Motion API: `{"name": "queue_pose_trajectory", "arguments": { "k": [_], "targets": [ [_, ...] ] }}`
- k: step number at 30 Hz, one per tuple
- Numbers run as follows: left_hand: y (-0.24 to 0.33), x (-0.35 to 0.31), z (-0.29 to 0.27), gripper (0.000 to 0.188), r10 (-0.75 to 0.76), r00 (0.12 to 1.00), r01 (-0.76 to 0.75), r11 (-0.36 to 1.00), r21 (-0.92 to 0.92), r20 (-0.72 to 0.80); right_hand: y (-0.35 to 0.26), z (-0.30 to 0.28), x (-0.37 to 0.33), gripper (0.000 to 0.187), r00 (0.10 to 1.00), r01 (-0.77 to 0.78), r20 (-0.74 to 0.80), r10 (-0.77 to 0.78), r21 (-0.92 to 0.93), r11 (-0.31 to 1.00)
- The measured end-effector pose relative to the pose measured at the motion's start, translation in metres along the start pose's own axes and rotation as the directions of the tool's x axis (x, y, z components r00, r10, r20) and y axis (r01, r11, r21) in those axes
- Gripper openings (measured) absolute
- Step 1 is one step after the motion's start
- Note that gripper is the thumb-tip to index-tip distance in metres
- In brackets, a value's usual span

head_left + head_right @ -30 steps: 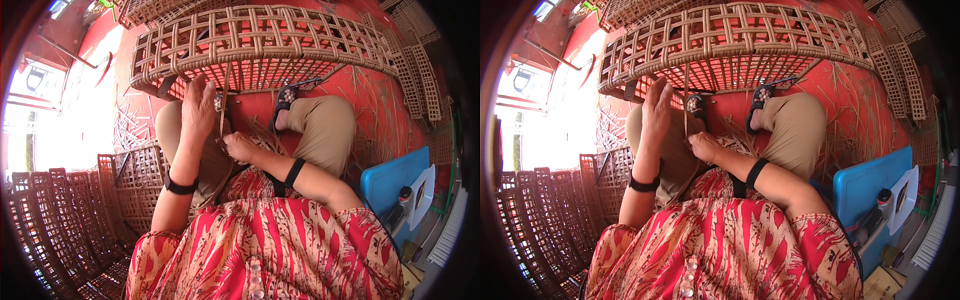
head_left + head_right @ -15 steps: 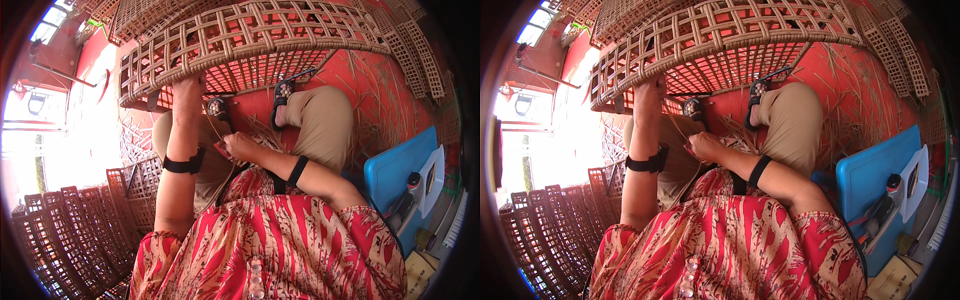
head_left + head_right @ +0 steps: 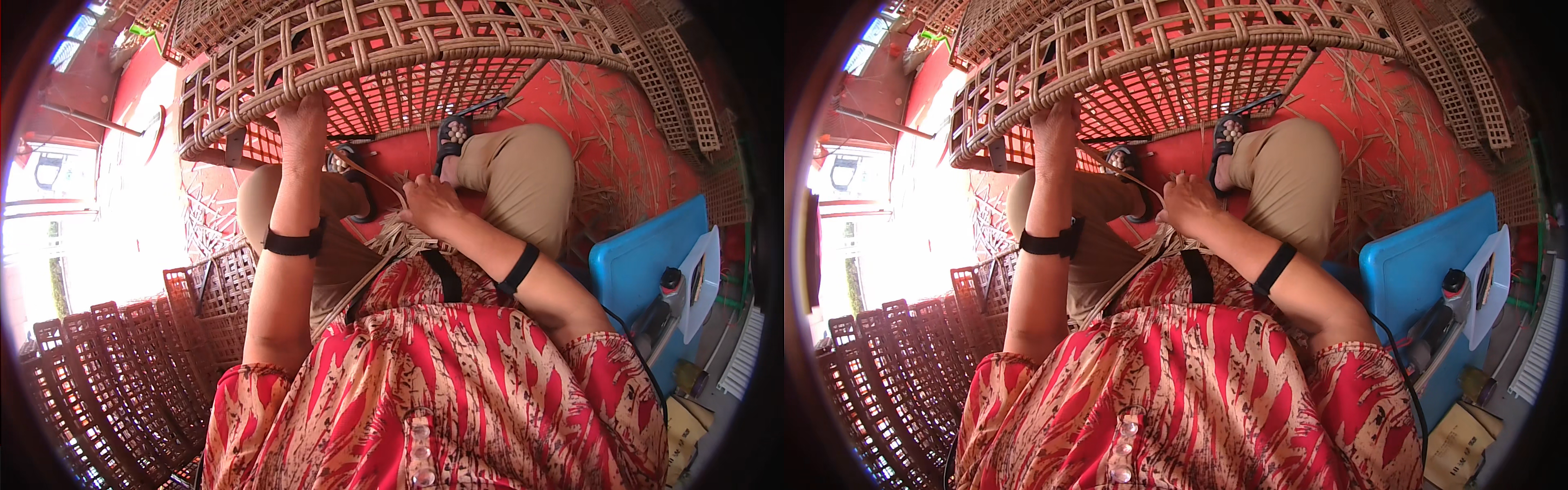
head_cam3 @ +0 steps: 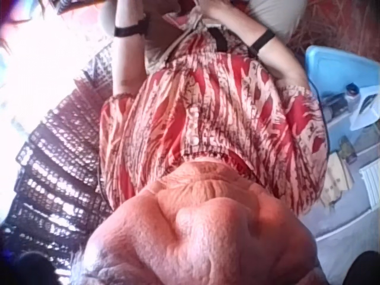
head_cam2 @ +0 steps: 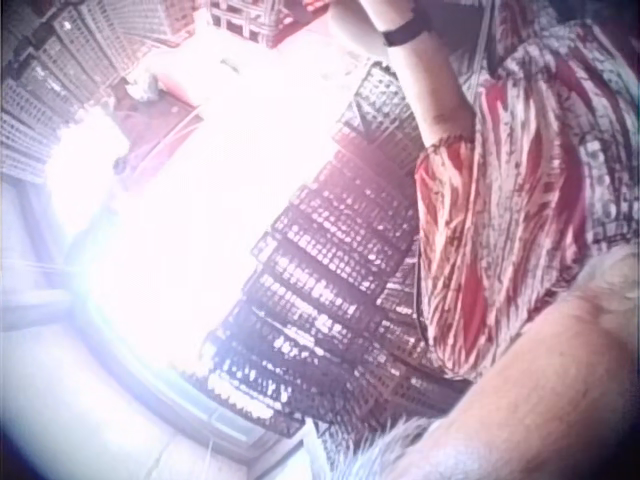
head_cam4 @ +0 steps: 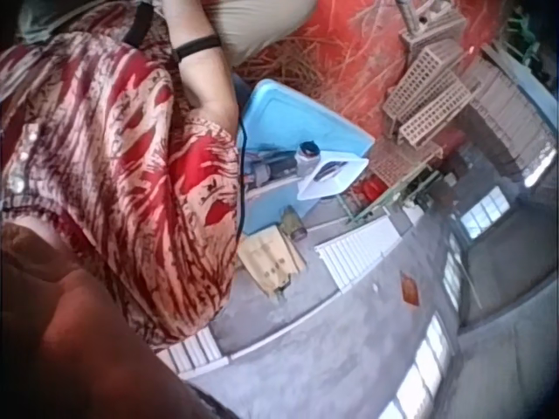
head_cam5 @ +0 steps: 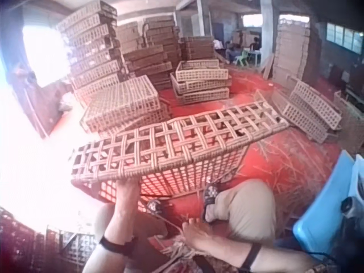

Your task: The recorder is weaving and finishing a furniture component, likely a seat or side panel, by threading and tucking in bamboo or rattan strips through a woven frame.

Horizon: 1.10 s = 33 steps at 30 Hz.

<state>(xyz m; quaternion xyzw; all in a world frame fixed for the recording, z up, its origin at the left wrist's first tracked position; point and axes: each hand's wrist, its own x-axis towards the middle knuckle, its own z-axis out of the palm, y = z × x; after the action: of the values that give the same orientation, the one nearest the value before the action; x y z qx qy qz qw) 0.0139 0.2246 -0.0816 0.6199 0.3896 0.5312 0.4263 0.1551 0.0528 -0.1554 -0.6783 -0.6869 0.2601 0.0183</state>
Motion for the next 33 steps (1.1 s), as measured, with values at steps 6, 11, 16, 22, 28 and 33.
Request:
{"name": "queue_pose_trajectory", "arguments": {
  "k": [6, 11, 16, 22, 28, 33],
  "targets": [
    [0.009, -0.008, 0.001, 0.028, -0.289, 0.957, 0.286, 0.954, -0.092, -0.025, 0.032, 0.016, -0.037, 0.031, 0.979, -0.062, 0.173, 0.108, -0.254, 0.965],
    [0.005, -0.019, -0.001, 0.025, -0.265, 0.964, 0.265, 0.960, -0.091, 0.006, 0.052, 0.027, -0.045, 0.031, 0.992, -0.033, 0.119, 0.049, -0.136, 0.990],
    [0.010, -0.032, 0.001, 0.029, -0.270, 0.963, 0.270, 0.962, 0.037, -0.009, 0.063, -0.032, -0.062, 0.052, 0.940, -0.298, 0.185, 0.286, 0.852, 0.429],
    [0.047, -0.075, 0.028, 0.035, 0.490, 0.871, -0.419, 0.713, 0.563, 0.027, 0.065, -0.108, -0.122, 0.062, 0.952, -0.233, 0.176, 0.249, 0.947, 0.223],
    [0.063, -0.135, 0.085, 0.063, 0.404, 0.627, -0.539, 0.843, -0.004, 0.666, 0.035, -0.155, -0.164, 0.061, 0.978, -0.167, 0.112, 0.175, 0.923, 0.346],
    [0.073, -0.134, 0.107, 0.043, 0.428, 0.659, -0.479, 0.873, -0.093, 0.619, 0.021, -0.174, -0.187, 0.057, 0.989, -0.070, 0.015, 0.150, 0.926, 0.372]
  ]
}}
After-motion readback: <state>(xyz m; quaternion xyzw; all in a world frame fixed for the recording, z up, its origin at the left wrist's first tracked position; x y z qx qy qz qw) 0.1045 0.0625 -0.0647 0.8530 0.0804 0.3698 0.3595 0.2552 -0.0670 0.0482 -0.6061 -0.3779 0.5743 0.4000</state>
